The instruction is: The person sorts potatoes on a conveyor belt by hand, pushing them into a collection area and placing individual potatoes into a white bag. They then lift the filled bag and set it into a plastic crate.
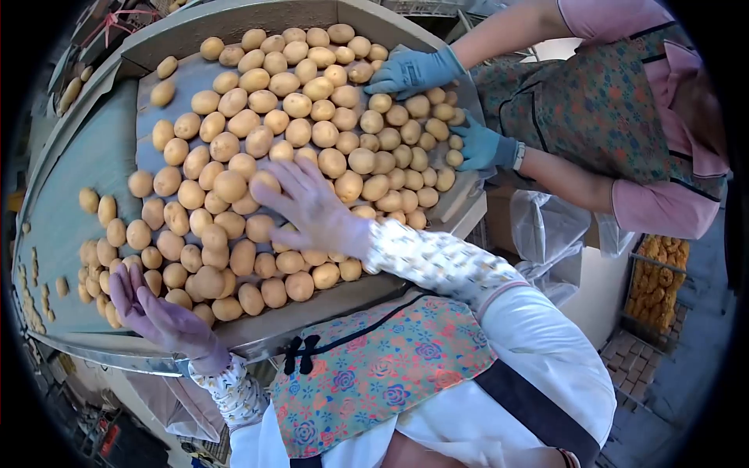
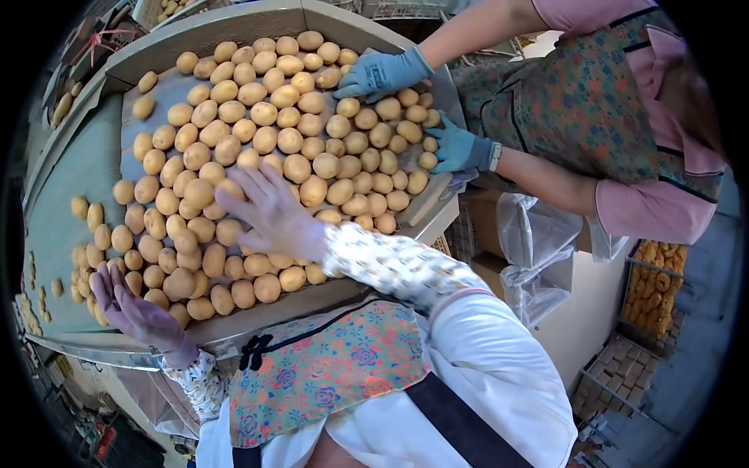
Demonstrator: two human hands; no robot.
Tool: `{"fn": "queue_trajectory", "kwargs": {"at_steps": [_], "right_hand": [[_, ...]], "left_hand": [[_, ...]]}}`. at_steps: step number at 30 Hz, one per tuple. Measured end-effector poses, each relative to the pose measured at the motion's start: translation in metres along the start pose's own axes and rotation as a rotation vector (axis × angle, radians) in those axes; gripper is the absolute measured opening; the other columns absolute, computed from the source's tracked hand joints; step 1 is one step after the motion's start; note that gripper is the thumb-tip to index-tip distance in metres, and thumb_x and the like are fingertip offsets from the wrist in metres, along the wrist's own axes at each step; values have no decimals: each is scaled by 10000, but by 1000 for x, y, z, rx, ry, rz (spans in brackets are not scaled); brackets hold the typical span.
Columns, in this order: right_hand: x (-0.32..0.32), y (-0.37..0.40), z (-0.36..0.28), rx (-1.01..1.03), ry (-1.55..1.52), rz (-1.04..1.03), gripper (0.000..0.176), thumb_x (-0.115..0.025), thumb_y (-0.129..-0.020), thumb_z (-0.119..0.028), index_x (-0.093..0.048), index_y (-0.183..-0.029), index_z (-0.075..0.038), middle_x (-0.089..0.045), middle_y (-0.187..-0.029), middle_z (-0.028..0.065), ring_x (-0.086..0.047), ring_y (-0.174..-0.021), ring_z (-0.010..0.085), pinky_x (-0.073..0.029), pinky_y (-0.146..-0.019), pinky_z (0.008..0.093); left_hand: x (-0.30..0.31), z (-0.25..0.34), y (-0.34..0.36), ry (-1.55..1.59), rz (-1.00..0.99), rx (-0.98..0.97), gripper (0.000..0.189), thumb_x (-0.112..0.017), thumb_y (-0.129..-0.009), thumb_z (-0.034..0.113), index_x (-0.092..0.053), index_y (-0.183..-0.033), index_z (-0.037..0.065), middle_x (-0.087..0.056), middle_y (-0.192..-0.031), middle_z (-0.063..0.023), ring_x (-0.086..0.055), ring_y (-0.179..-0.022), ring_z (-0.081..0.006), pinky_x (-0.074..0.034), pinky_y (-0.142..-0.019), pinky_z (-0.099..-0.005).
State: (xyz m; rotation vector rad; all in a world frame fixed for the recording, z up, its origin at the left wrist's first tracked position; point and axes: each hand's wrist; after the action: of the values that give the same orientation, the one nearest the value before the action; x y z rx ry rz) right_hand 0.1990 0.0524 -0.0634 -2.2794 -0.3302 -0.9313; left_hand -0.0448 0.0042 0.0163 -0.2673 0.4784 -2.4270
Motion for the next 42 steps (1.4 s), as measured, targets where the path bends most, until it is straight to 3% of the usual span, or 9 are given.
{"fn": "queue_trajectory", "kwargs": {"at_steps": [5,17,21,25,29,32,36,38,42], "right_hand": [[34,85,9,-26,-16,-348,590,-747,-850,-380,-598,-1379,-165,-511,-1444,237,-448,-1391,428,-306,-1156,613],[20,60,16,-217,287,-198,881,-716,-877,-515,-422,-1536,-9,-381,-1569,262,-315,-1479,492,-217,-1205,631],[32,54,37,-196,-170,-266,651,-715,-893,-403,-534,-1371,0,-542,-1379,204,-493,-1310,436,-409,-1081,522],[48,-15,80,-485,326,153,393,-681,-915,-308,-657,-1182,-21,-669,-1133,169,-631,-1073,364,-520,-926,473],[52,-47,141,-838,560,-181,537,-693,-884,-411,-650,-1250,-21,-671,-1197,196,-628,-1143,367,-514,-975,471],[77,-48,155,-1178,205,-297,690,-609,-889,-554,-615,-1291,7,-649,-1320,247,-603,-1269,382,-482,-1051,466],[79,-26,207,-1126,-23,-308,765,-712,-829,-558,-584,-1295,36,-708,-1154,212,-681,-1071,332,-523,-962,444],[80,-32,185,-1156,-659,217,491,-754,-890,-418,-607,-1149,-27,-645,-857,46,-617,-697,114,-495,-559,268],[137,-121,36,-332,-546,820,381,-599,-1062,-261,-555,-1382,-60,-647,-845,32,-579,-664,72,-459,-563,217]], "left_hand": [[-2,-4,2,-29,-91,21,506,-470,-1050,111,-390,-1520,-61,-481,-1498,-211,-493,-1387,-301,-359,-1207,-428],[-4,-2,10,-61,-202,36,500,-490,-1039,85,-397,-1509,-56,-490,-1487,-196,-507,-1371,-282,-369,-1193,-418],[-3,-4,11,-39,-223,21,488,-496,-1034,76,-416,-1494,-64,-509,-1476,-199,-510,-1372,-285,-378,-1184,-408],[-1,-8,13,-74,-325,25,477,-473,-1042,52,-412,-1502,-59,-506,-1487,-198,-516,-1368,-276,-387,-1183,-409],[2,-14,13,-58,-347,50,478,-511,-1039,84,-432,-1490,-53,-531,-1462,-198,-541,-1335,-279,-409,-1161,-412],[3,-10,14,-45,-309,71,467,-492,-1042,71,-437,-1491,-45,-536,-1463,-199,-537,-1343,-278,-401,-1169,-413],[7,-4,11,-59,-295,74,467,-518,-1028,61,-446,-1476,-50,-548,-1436,-197,-559,-1311,-278,-425,-1154,-411],[4,-10,16,28,-252,56,438,-529,-1000,11,-491,-1432,-55,-571,-1402,-197,-574,-1285,-272,-452,-1118,-404],[6,-14,12,-63,-333,2,420,-539,-974,-25,-518,-1394,-42,-620,-1333,-199,-617,-1214,-271,-493,-1062,-394]]}}
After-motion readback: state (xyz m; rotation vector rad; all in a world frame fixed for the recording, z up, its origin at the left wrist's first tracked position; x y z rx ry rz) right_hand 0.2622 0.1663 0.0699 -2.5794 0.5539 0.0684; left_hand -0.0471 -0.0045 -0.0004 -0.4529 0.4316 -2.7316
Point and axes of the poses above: each hand's wrist, its own y-axis away from the middle knuckle, its own x-axis out of the back of the hand, z = x × y
